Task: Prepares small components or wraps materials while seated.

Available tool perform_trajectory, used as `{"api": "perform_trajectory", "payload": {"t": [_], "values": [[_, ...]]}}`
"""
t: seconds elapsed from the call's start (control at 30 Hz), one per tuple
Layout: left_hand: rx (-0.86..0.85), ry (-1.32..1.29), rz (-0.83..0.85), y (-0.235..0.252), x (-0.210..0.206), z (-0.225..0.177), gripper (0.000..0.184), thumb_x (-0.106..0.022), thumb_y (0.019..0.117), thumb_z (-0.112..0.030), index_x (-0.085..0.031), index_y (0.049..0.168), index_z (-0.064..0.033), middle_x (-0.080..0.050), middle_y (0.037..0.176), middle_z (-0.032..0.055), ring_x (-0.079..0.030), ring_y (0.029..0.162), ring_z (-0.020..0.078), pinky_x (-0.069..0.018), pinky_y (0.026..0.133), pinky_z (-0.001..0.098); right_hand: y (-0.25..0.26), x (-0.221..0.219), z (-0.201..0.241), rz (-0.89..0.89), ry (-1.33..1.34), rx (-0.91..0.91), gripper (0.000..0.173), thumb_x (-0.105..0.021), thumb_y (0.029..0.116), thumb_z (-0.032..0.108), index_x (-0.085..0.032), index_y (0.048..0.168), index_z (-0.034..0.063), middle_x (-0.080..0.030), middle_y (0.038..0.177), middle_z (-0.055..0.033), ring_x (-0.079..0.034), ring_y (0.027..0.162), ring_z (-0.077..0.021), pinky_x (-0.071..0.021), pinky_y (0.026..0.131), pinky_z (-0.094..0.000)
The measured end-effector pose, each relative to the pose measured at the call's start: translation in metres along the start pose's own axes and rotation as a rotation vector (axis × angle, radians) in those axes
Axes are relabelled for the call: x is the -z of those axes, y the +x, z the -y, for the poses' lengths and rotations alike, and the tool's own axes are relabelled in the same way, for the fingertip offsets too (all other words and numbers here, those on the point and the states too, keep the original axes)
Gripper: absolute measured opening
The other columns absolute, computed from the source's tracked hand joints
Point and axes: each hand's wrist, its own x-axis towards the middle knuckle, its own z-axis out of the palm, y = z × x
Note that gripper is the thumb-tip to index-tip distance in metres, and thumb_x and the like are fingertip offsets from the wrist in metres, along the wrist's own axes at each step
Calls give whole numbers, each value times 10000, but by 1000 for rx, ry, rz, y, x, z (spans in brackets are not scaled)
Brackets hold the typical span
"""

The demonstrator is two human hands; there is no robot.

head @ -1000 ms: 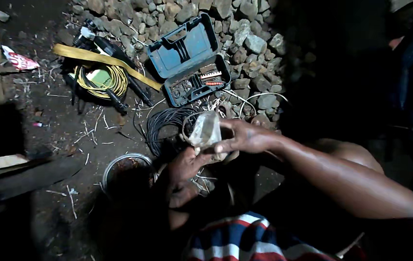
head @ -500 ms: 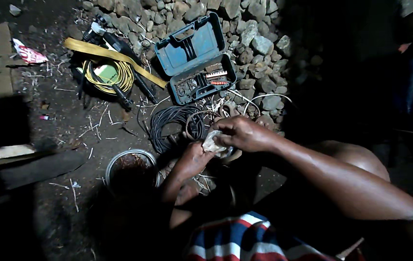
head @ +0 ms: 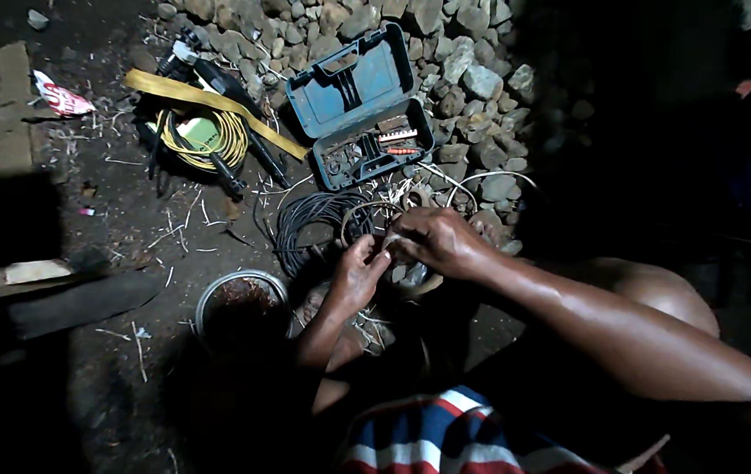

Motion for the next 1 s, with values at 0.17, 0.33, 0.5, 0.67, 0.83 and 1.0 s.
{"api": "perform_trajectory", "payload": {"t": [0.17, 0.33, 0.5, 0.67, 0.83, 1.0], "values": [[-11, -313, -91, -2, -1, 1, 180, -638, 962, 1, -587, 1135, 0, -677, 1006, 151, -721, 852, 268, -632, 828, 436, -1, 1, -5, 185, -160, -159, 185, -713, 936, 273, -729, 1070, 148, -700, 936, -68, -693, 814, -265, -580, 706, -521], [-19, 12, -142, -3, 4, -3, 193, -709, 952, -66, -625, 1123, -41, -715, 974, 93, -735, 861, 207, -640, 805, 386, 0, 0, -6, 285, -267, -286, 173, -666, 964, 269, -736, 1077, 158, -716, 986, -98, -704, 861, -322, -571, 729, -579], [-19, 46, -178, 0, 9, -5, 178, -707, 972, -110, -585, 1078, -36, -712, 838, 91, -733, 698, 195, -651, 681, 352, 3, 5, -5, 303, -319, -334, 199, -624, 988, 259, -729, 1134, 171, -717, 927, -114, -704, 813, -358, -556, 669, -604], [38, 82, -159, 2, 9, -9, 146, -647, 990, -81, -544, 1089, -51, -639, 707, 79, -648, 530, 181, -592, 522, 317, 0, 3, -3, 339, -252, -245, 156, -626, 995, 287, -716, 1040, 168, -681, 761, -78, -689, 739, -312, -541, 655, -560], [-1, 32, -64, -5, 18, -18, 241, -560, 1040, -91, -573, 1281, -80, -637, 686, 90, -597, 483, 167, -541, 467, 295, 4, 5, -13, 314, -230, -203, 150, -646, 992, 300, -721, 1042, 181, -693, 781, -55, -693, 726, -283, -554, 642, -553], [31, 138, -77, 1, 36, -8, 336, -531, 1011, -51, -589, 1338, -103, -671, 757, 83, -651, 584, 175, -583, 562, 339, 1, 2, -14, 306, -216, -175, 118, -644, 983, 263, -721, 1022, 183, -685, 763, -39, -686, 711, -262, -553, 639, -534]]}}
